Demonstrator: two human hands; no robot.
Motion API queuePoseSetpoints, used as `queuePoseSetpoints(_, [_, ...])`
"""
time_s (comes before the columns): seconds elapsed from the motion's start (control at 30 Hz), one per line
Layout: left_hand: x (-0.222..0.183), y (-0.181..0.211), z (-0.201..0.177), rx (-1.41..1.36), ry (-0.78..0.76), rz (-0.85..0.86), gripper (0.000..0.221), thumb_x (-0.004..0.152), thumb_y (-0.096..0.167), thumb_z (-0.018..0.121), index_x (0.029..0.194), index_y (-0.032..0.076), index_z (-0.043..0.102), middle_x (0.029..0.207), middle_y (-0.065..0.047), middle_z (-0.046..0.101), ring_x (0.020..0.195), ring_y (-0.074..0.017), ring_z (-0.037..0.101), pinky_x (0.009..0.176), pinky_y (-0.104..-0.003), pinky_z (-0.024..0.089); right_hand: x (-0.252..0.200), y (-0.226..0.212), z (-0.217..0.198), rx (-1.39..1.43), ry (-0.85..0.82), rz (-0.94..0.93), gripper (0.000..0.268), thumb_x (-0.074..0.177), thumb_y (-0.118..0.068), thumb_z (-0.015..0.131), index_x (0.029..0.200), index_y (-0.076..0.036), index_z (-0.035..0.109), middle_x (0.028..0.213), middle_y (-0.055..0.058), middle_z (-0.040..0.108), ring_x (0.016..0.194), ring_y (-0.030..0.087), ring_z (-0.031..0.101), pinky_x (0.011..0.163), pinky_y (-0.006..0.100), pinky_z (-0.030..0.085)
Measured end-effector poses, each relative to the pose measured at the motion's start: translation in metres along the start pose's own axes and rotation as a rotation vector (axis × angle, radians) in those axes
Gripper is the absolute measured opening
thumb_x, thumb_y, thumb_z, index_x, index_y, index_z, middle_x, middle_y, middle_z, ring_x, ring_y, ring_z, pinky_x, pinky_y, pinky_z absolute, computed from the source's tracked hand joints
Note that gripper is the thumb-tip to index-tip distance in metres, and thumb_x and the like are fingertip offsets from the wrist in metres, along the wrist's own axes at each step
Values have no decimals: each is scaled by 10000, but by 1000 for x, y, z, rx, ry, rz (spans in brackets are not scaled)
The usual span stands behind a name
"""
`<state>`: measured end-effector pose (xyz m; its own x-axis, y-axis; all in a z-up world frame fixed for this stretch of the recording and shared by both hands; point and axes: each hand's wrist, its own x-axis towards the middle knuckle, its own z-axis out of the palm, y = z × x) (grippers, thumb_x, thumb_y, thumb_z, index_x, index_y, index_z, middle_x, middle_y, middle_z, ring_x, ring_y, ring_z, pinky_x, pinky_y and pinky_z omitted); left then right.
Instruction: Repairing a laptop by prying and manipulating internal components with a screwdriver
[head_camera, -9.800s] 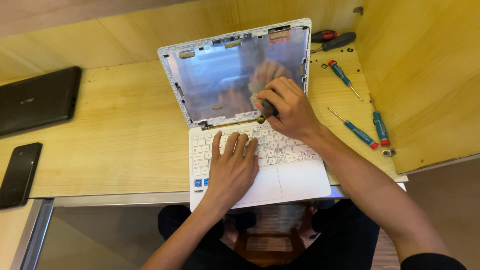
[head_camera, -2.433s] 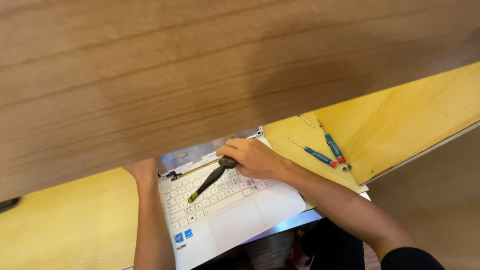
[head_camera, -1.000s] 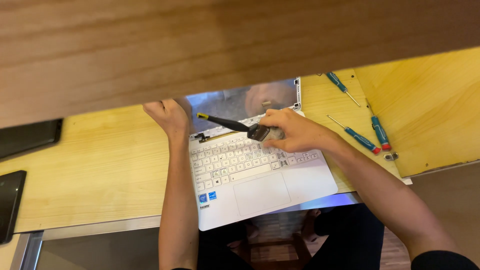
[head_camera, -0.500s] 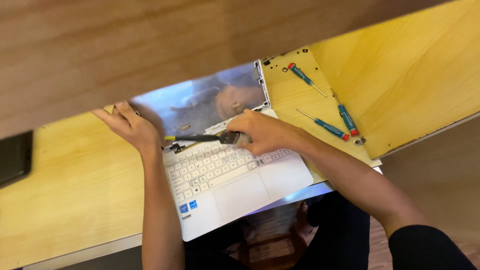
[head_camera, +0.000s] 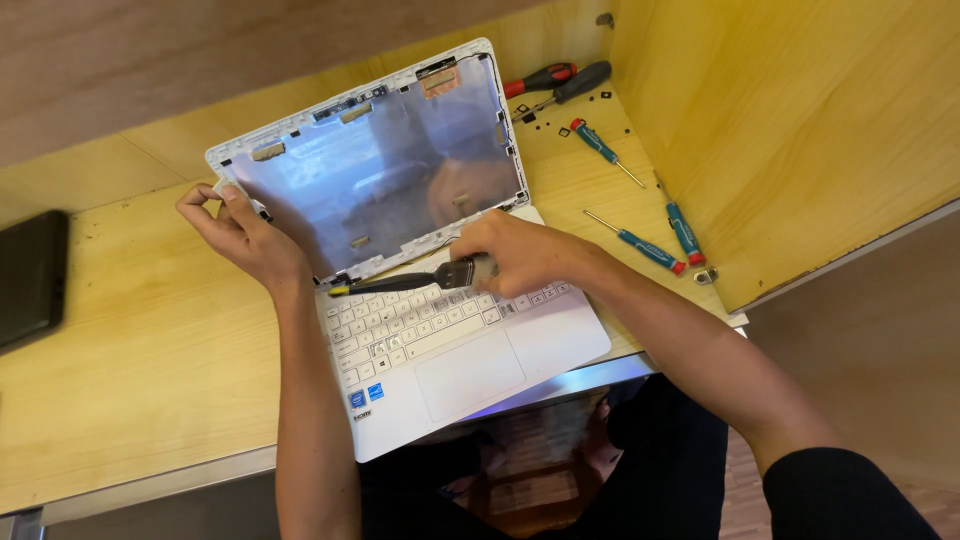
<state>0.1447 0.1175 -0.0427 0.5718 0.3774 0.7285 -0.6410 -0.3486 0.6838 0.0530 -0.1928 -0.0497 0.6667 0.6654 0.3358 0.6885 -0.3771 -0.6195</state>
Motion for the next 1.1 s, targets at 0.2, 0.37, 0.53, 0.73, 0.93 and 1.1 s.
queuePoseSetpoints(0.2, [1,13,3,-22,0,-7,64,1107,179,459,1135,123,442,673,12,424,649,-115,422,708,-267,361,0,8,-10,-140,77,-8,280,669,-123,827,916,-134,696,806,91,659,782,353,679,804,406,525])
queuePoseSetpoints(0.37, [2,15,3,-81,-6,0,79,1101,211,461,1110,137,436,710,26,425,657,-97,404,719,-268,364,2,3,-14,-2,40,-21,291,680,-105,822,954,-114,724,796,131,679,804,379,687,786,418,538])
queuePoseSetpoints(0.53, [2,17,2,-126,-16,-12,61,1098,195,469,1105,145,434,732,42,409,666,-83,393,723,-254,359,2,13,-15,-57,75,-32,284,687,-102,826,947,-131,715,807,102,669,833,353,685,793,414,538])
queuePoseSetpoints(0.73, [1,24,5,-153,-21,-15,55,1092,185,488,1112,152,449,745,42,437,681,-87,423,730,-256,371,2,-5,-19,-269,155,-65,295,765,-62,797,1028,-60,664,877,126,674,901,339,661,861,416,532])
queuePoseSetpoints(0.93, [2,26,2,-134,-29,-12,55,1104,180,482,1116,148,439,735,36,421,676,-90,406,718,-259,366,4,-13,-10,-373,132,130,341,1001,-331,570,1205,-59,555,957,117,550,912,346,623,838,452,514])
queuePoseSetpoints(1.1, [3,17,1,-123,-24,-25,45,1104,170,475,1117,146,440,707,27,441,658,-85,404,699,-244,365,2,12,4,-506,121,88,297,832,-290,599,1057,-97,617,958,111,585,942,326,602,815,446,471])
